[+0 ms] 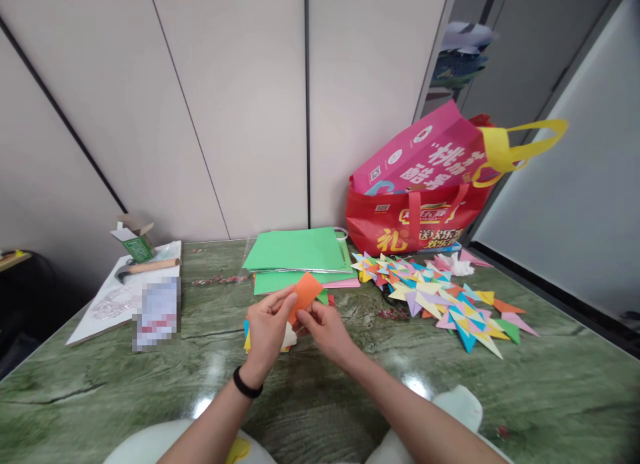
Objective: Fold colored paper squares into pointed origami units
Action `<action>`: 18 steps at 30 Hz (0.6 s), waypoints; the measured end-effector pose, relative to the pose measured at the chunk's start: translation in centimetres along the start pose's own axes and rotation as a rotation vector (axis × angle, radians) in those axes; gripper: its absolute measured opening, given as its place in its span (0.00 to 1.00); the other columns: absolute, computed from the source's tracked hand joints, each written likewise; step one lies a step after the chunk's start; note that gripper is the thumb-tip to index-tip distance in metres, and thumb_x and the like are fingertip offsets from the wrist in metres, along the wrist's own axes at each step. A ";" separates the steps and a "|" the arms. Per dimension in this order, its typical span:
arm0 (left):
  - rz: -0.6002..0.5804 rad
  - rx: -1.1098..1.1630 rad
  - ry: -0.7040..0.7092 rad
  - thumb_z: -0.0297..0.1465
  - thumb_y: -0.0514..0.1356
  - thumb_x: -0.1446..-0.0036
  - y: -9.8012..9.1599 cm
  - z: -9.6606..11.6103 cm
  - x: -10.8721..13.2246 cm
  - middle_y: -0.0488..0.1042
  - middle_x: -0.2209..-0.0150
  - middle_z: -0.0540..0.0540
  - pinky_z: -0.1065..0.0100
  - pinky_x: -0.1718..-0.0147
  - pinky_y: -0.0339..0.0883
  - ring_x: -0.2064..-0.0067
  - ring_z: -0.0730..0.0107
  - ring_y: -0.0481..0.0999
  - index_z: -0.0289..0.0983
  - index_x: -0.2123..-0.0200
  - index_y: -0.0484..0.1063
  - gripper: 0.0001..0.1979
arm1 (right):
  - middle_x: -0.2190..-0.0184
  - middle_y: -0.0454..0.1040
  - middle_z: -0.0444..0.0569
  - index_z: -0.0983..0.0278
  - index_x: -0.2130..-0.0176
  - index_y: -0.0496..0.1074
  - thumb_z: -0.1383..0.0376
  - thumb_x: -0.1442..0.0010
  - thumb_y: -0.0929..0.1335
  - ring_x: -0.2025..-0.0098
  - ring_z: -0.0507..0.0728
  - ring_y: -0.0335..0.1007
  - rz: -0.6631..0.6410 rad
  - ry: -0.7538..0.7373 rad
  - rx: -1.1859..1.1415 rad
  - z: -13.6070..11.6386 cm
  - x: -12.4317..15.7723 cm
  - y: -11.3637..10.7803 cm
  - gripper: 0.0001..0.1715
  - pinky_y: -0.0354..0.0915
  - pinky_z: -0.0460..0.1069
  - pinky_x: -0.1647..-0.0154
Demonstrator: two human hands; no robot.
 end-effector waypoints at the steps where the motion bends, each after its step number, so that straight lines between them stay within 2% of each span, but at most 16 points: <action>1: 0.012 0.004 0.003 0.34 0.63 0.55 0.0 0.0 0.0 0.78 0.64 0.41 0.67 0.67 0.72 0.65 0.61 0.78 0.32 0.63 0.76 0.16 | 0.80 0.71 0.45 0.65 0.78 0.64 0.49 0.55 0.68 0.77 0.52 0.68 0.008 -0.007 0.009 0.0 0.0 0.1 0.22 0.65 0.47 0.75; 7: 0.052 0.011 -0.019 0.35 0.62 0.55 -0.1 0.1 0.1 0.79 0.67 0.42 0.71 0.74 0.70 0.70 0.65 0.77 0.32 0.59 0.74 0.19 | 0.78 0.71 0.45 0.66 0.75 0.65 0.51 0.55 0.69 0.76 0.51 0.69 -0.084 0.006 -0.034 -0.1 0.4 1.0 0.20 0.66 0.47 0.75; 11: 0.038 0.013 -0.002 0.34 0.62 0.54 -0.1 0.1 0.1 0.79 0.66 0.42 0.70 0.72 0.70 0.68 0.65 0.77 0.33 0.58 0.74 0.19 | 0.79 0.70 0.44 0.66 0.76 0.65 0.52 0.55 0.69 0.76 0.51 0.68 -0.056 -0.030 -0.006 -0.5 0.5 1.0 0.19 0.65 0.45 0.75; 14: 0.044 0.040 -0.003 0.34 0.63 0.55 -0.2 0.1 0.0 0.79 0.65 0.42 0.69 0.69 0.71 0.67 0.64 0.77 0.33 0.59 0.75 0.18 | 0.78 0.71 0.45 0.66 0.75 0.66 0.52 0.57 0.70 0.74 0.52 0.70 -0.081 0.004 -0.057 -0.3 0.4 0.8 0.20 0.66 0.46 0.75; 18: 0.034 0.046 0.010 0.34 0.63 0.55 -0.1 0.1 0.0 0.79 0.65 0.42 0.70 0.71 0.71 0.68 0.64 0.77 0.33 0.60 0.75 0.18 | 0.78 0.71 0.45 0.66 0.75 0.66 0.52 0.58 0.72 0.74 0.53 0.70 -0.077 0.002 -0.108 -0.2 0.2 0.4 0.21 0.67 0.47 0.74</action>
Point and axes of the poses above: each hand's wrist, its own x-axis away from the middle knuckle, its own y-axis out of the palm, z = x × y, the point moved 4 cm from there along -x, towards the middle knuckle
